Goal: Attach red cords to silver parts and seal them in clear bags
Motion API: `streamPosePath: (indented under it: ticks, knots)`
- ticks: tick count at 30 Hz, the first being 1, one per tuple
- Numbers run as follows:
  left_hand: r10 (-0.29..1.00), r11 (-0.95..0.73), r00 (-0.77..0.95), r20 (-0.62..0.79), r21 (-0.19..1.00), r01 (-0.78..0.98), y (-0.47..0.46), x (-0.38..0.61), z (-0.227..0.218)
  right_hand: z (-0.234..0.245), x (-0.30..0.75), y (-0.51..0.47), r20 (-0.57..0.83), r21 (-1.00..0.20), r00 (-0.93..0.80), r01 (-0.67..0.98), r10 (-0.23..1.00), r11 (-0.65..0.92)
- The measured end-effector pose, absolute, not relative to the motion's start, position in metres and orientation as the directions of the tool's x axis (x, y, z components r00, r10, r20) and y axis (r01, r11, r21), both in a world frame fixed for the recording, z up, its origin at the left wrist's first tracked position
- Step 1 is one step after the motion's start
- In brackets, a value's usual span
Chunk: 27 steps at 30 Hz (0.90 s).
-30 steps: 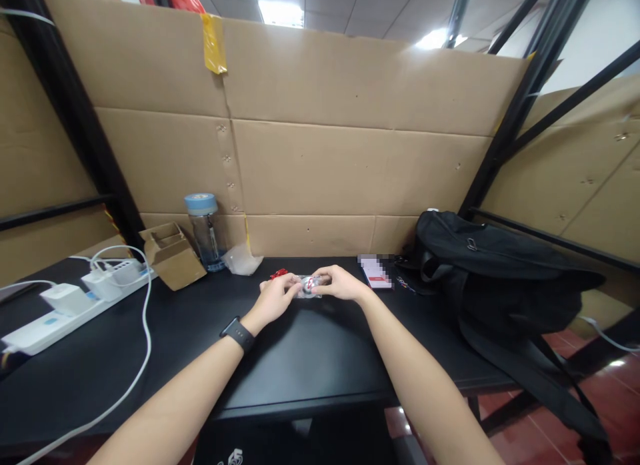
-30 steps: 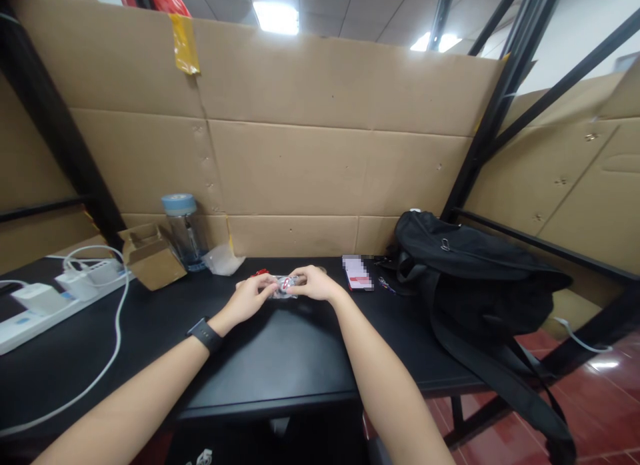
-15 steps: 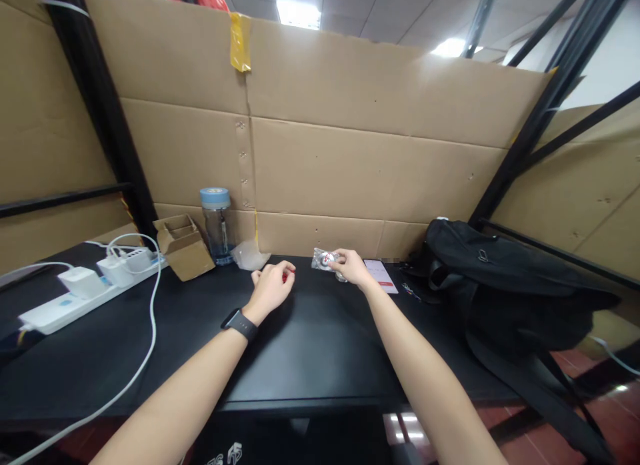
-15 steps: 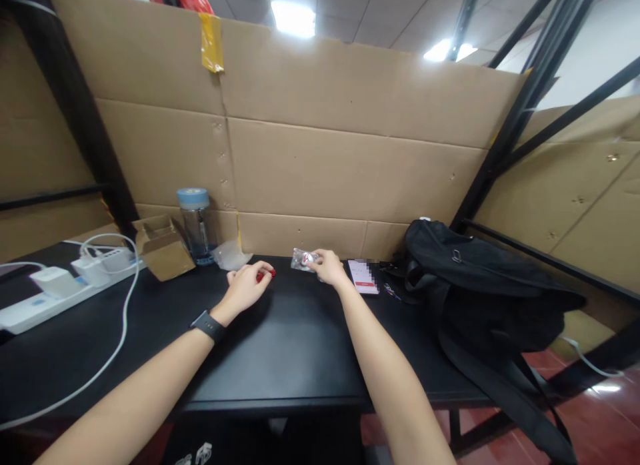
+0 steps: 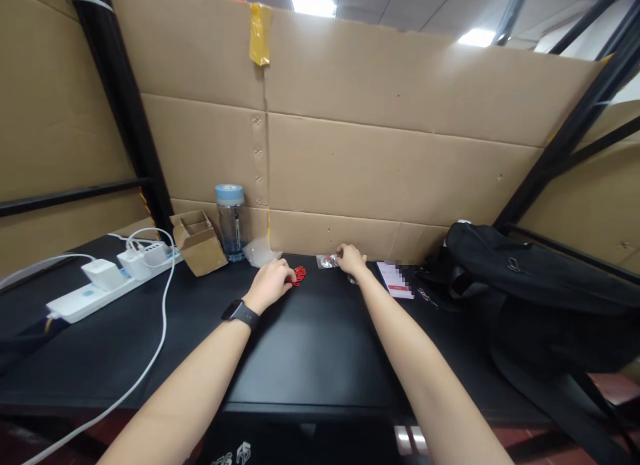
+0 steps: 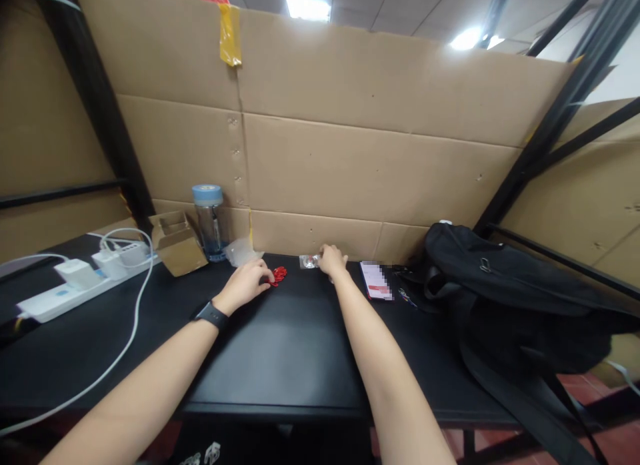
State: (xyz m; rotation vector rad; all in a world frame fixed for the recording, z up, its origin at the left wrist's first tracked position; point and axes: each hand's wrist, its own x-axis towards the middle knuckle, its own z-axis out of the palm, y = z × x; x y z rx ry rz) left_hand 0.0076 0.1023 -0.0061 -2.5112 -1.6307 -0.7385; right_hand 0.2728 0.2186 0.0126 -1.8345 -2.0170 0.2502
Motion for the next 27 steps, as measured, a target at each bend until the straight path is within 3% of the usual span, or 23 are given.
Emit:
streamPosePath:
  ticks: [5,14,21,27]
  knots:
    - [0.846,-0.456,0.367,0.387,0.165,0.875,0.098,0.019,-0.004,0.014,0.323,0.198,0.148,-0.421,-0.227,0.866,0.963,0.269]
    - [0.834,-0.487,0.404,0.375,0.160,0.858,0.087,0.031,-0.004,-0.014,0.348,0.160,0.315,-0.518,-0.316,0.733,0.895,0.441]
    - [0.775,-0.632,0.580,0.251,0.282,0.722,0.072,0.046,-0.002,-0.025,0.348,0.169,0.335,-0.582,-0.311,0.674,0.889,0.455]
    - [0.698,-0.712,0.653,0.292,0.375,0.593,0.066,0.064,-0.003,-0.024,0.349,0.168,0.347,-0.626,-0.318,0.621,0.882,0.471]
